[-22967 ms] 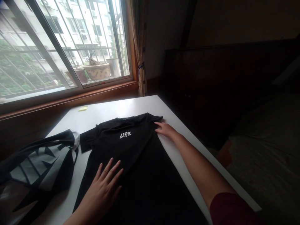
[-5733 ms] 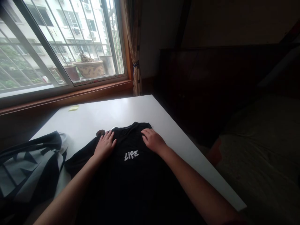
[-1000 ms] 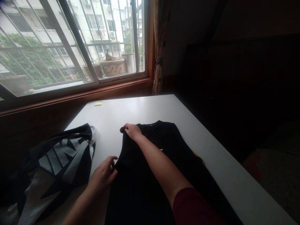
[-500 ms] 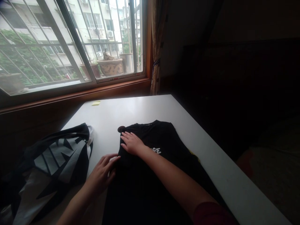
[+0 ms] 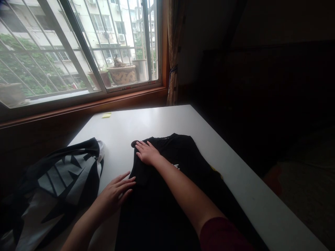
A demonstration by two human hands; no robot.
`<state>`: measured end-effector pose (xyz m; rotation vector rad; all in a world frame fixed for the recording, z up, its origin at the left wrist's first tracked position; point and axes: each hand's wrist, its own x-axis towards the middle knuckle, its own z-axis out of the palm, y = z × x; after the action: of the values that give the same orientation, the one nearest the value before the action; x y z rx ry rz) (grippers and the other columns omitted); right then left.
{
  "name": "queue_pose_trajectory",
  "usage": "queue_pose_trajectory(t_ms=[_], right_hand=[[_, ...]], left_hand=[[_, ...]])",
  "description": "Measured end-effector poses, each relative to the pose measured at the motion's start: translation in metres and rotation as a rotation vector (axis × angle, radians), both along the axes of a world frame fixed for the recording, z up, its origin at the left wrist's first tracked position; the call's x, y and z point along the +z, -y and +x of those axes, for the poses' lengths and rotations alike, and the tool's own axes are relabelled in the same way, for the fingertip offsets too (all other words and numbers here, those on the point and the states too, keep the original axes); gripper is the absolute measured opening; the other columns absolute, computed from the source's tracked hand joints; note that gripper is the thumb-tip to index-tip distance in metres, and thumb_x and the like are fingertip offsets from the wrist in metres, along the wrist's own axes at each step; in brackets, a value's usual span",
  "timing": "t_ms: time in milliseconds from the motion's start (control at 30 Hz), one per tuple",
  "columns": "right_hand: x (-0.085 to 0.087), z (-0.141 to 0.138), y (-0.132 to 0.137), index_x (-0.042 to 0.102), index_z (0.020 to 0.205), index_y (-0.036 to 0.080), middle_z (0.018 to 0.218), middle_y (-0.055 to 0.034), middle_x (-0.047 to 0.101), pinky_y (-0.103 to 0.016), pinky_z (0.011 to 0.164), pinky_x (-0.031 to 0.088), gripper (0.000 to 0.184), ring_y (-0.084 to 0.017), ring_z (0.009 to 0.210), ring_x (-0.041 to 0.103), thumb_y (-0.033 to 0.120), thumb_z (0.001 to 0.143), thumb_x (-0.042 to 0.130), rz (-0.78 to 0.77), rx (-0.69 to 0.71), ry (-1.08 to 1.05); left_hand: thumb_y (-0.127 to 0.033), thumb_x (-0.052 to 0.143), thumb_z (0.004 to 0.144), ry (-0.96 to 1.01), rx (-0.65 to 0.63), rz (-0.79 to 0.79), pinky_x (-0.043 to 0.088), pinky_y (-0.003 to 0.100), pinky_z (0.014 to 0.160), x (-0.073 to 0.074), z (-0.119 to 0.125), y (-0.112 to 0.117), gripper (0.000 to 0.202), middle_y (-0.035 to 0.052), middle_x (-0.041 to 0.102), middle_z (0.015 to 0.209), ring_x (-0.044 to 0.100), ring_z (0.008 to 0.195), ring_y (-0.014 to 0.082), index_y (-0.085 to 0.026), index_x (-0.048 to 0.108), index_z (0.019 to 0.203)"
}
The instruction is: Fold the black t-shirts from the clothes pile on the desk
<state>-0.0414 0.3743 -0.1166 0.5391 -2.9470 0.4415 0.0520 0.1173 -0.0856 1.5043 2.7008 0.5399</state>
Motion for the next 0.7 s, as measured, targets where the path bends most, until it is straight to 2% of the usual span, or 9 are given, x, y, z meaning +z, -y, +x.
queue_pose_trajectory(t_ms=[167,367,467,567,700], right_hand=[[0.003,0.003,0.003,0.044,0.153,0.02,0.163,-0.0072,0.035,-0.049,0.125,0.016,0.05,-0.024,0.152,0.028,0.032,0.105,0.036,-0.004,-0.034,-0.045],[0.008,0.026,-0.006,0.044,0.152,0.014,0.162,-0.012,0.036,-0.049,0.125,0.016,0.051,-0.025,0.152,0.027,0.028,0.104,0.035,-0.02,-0.111,-0.12],[0.014,0.04,-0.032,0.044,0.152,0.014,0.162,-0.0112,0.037,-0.045,0.125,0.018,0.051,-0.024,0.152,0.028,0.03,0.105,0.034,-0.026,-0.207,-0.145],[0.021,0.059,-0.07,0.044,0.152,0.011,0.161,-0.0143,0.038,-0.047,0.124,0.021,0.053,-0.026,0.151,0.03,0.031,0.105,0.032,-0.029,-0.343,-0.159],[0.022,0.1,-0.125,0.044,0.152,0.009,0.161,-0.0156,0.036,-0.049,0.124,0.024,0.055,-0.028,0.152,0.028,0.035,0.105,0.031,0.029,-0.495,-0.134]], left_hand=[[-0.027,0.052,0.102,0.01,0.008,0.087,0.053,0.047,0.108,0.007,0.002,-0.002,0.029,0.003,0.072,0.128,0.058,0.13,0.0258,-0.028,0.069,0.125],[-0.027,0.054,0.101,-0.012,0.038,0.099,0.057,0.043,0.099,0.007,0.003,-0.003,0.031,0.0036,0.073,0.121,0.063,0.115,0.0246,-0.03,0.066,0.129],[-0.026,0.053,0.1,-0.038,0.063,0.075,0.058,0.043,0.093,0.008,0.005,-0.004,0.03,0.0048,0.073,0.115,0.063,0.107,0.0253,-0.029,0.066,0.128],[-0.026,0.053,0.1,-0.073,0.107,0.063,0.059,0.042,0.088,0.009,0.006,-0.006,0.031,0.0065,0.072,0.11,0.062,0.103,0.0259,-0.027,0.065,0.129],[-0.027,0.054,0.1,-0.121,0.143,0.046,0.059,0.042,0.085,0.005,0.008,-0.008,0.031,0.0074,0.069,0.107,0.061,0.102,0.0267,-0.025,0.064,0.129]])
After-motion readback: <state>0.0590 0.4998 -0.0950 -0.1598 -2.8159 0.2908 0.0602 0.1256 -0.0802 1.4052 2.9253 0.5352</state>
